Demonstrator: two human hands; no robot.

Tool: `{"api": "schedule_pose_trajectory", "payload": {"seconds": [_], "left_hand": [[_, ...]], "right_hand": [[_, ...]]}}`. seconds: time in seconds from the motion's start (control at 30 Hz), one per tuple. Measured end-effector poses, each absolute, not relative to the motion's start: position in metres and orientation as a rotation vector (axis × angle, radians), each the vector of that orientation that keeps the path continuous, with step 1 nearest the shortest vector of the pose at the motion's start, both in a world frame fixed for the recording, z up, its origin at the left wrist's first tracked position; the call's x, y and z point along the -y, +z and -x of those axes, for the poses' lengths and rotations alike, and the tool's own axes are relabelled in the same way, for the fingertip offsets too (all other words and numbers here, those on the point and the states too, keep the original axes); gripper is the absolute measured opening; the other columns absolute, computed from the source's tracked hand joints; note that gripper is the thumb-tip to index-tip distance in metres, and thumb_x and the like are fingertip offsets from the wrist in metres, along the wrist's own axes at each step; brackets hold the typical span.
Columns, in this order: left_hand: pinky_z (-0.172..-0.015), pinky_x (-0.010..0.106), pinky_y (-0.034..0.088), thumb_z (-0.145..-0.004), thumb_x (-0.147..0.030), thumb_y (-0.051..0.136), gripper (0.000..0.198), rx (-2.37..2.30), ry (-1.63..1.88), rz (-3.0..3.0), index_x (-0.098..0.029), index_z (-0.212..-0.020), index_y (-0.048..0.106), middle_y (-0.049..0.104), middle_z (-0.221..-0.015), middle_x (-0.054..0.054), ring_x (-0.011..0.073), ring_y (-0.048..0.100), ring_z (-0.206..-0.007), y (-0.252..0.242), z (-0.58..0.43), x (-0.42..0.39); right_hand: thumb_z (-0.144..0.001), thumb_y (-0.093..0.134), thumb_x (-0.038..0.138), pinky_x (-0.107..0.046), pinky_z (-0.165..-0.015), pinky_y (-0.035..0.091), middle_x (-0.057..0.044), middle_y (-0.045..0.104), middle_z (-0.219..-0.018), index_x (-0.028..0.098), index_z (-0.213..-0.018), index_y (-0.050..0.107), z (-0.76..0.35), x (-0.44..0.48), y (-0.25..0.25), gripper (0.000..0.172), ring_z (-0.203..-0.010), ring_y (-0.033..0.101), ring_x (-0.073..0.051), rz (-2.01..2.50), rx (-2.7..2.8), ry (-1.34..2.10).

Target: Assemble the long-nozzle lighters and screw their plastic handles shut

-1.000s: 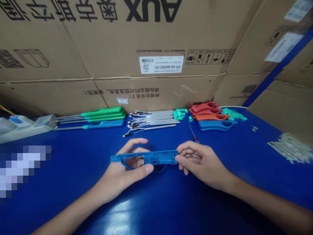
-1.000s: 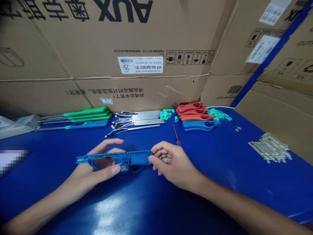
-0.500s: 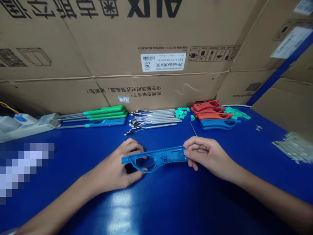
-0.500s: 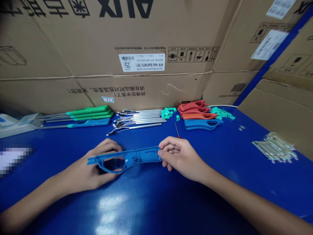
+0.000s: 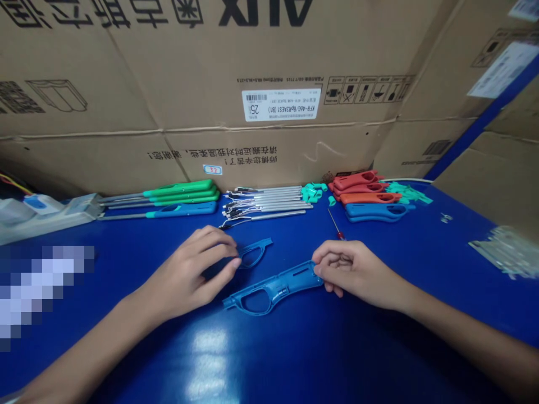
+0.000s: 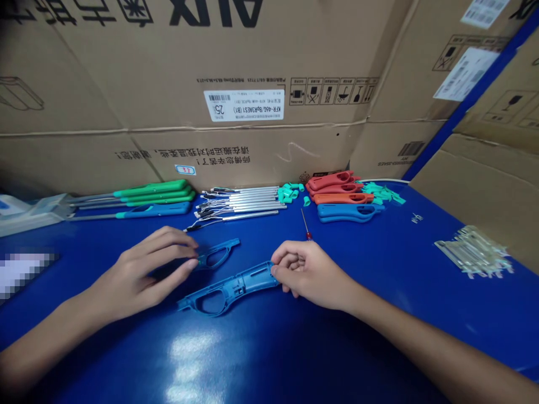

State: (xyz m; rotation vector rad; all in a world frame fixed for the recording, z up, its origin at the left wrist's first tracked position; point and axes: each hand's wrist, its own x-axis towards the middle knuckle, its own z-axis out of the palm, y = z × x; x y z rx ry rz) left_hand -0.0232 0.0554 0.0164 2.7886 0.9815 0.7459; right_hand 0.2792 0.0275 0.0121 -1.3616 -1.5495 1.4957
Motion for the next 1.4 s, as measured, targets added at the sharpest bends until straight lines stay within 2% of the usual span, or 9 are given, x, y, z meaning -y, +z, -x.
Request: {"api": "schedule_pose_trajectory", "payload": {"seconds": [0.1, 0.23, 0.53, 0.73, 0.87, 0.97, 1.07, 1.2, 1.4], "left_hand": [[-0.089, 0.039, 0.044, -0.091, -0.03, 0.058, 0.016, -1.013, 0.606, -2.828, -0.02, -0.088, 0.071, 0.069, -0.098, 0.007, 0.0227, 0.06, -0.095, 0.018, 0.024, -0.054], [-0.087, 0.039, 0.043, -0.092, -0.04, 0.057, 0.026, -0.986, 0.428, -2.897, -0.02, -0.099, 0.071, 0.071, -0.101, 0.008, 0.0235, 0.061, -0.095, 0.013, 0.024, -0.054], [-0.098, 0.05, 0.048, -0.092, -0.048, 0.057, 0.046, -0.935, 0.33, -2.951, -0.013, -0.122, 0.066, 0.068, -0.124, 0.015, 0.0326, 0.06, -0.117, 0.012, 0.02, -0.053], [-0.107, 0.057, 0.046, -0.09, -0.052, 0.059, 0.067, -0.907, 0.282, -2.899, -0.013, -0.143, 0.05, 0.054, -0.145, 0.017, 0.0368, 0.048, -0.135, 0.005, 0.015, -0.048], [-0.104, 0.054, 0.048, -0.091, -0.044, 0.06, 0.056, -0.849, 0.386, -2.917, -0.015, -0.138, 0.054, 0.057, -0.14, 0.018, 0.0349, 0.051, -0.131, 0.005, 0.014, -0.047], [-0.096, 0.049, 0.053, -0.091, -0.039, 0.061, 0.036, -0.854, 0.467, -2.912, -0.014, -0.116, 0.065, 0.065, -0.121, 0.016, 0.0311, 0.059, -0.116, 0.009, 0.015, -0.05], [-0.088, 0.045, 0.054, -0.091, -0.036, 0.062, 0.025, -0.85, 0.497, -2.875, -0.015, -0.104, 0.066, 0.068, -0.105, 0.011, 0.0277, 0.06, -0.103, 0.012, 0.014, -0.051], [-0.089, 0.043, 0.055, -0.09, -0.032, 0.063, 0.026, -0.801, 0.508, -2.83, -0.015, -0.109, 0.066, 0.069, -0.105, 0.01, 0.0259, 0.06, -0.103, 0.013, 0.011, -0.048], [-0.094, 0.038, 0.055, -0.093, -0.024, 0.06, 0.023, -0.714, 0.547, -2.777, -0.016, -0.113, 0.068, 0.07, -0.108, 0.008, 0.0229, 0.059, -0.107, 0.008, 0.005, -0.043]], "right_hand": [[-0.073, 0.074, 0.034, -0.021, -0.046, 0.047, 0.004, 0.058, -0.057, 0.017, -0.08, 0.06, -0.279, -0.028, 0.011, 0.023, -0.05, 0.057, -0.01, 1.386, 1.565, 1.48], [-0.074, 0.073, 0.036, -0.02, -0.045, 0.045, 0.003, 0.057, -0.061, 0.017, -0.082, 0.061, -0.279, -0.028, 0.01, 0.024, -0.054, 0.059, -0.012, 1.391, 1.575, 1.479], [-0.083, 0.066, 0.035, -0.022, -0.05, 0.043, 0.001, 0.059, -0.068, 0.017, -0.094, 0.064, -0.279, -0.026, 0.007, 0.021, -0.056, 0.057, -0.011, 1.348, 1.76, 1.319], [-0.089, 0.058, 0.032, -0.021, -0.05, 0.042, 0.001, 0.059, -0.066, 0.018, -0.094, 0.067, -0.281, -0.023, 0.007, 0.018, -0.056, 0.051, -0.01, 1.322, 1.989, 1.066], [-0.092, 0.056, 0.025, -0.021, -0.053, 0.044, 0.0, 0.064, -0.073, 0.018, -0.094, 0.068, -0.283, -0.022, 0.008, 0.014, -0.059, 0.053, -0.01, 1.26, 2.111, 0.847], [-0.09, 0.058, 0.018, -0.022, -0.059, 0.047, -0.002, 0.066, -0.08, 0.017, -0.094, 0.068, -0.284, -0.023, 0.007, 0.011, -0.065, 0.057, -0.01, 1.163, 2.164, 0.673], [-0.088, 0.061, 0.016, -0.025, -0.073, 0.052, -0.004, 0.068, -0.091, 0.017, -0.096, 0.067, -0.285, -0.025, 0.003, 0.01, -0.08, 0.063, -0.013, 1.064, 2.184, 0.577], [-0.088, 0.063, 0.019, -0.031, -0.093, 0.052, -0.009, 0.066, -0.109, 0.017, -0.107, 0.066, -0.286, -0.025, 0.001, 0.019, -0.103, 0.063, -0.018, 1.043, 2.227, 0.569], [-0.089, 0.064, 0.027, -0.043, -0.103, 0.049, -0.013, 0.055, -0.129, 0.022, -0.124, 0.067, -0.285, -0.023, 0.001, 0.036, -0.122, 0.054, -0.025, 1.16, 2.365, 0.566]]}}
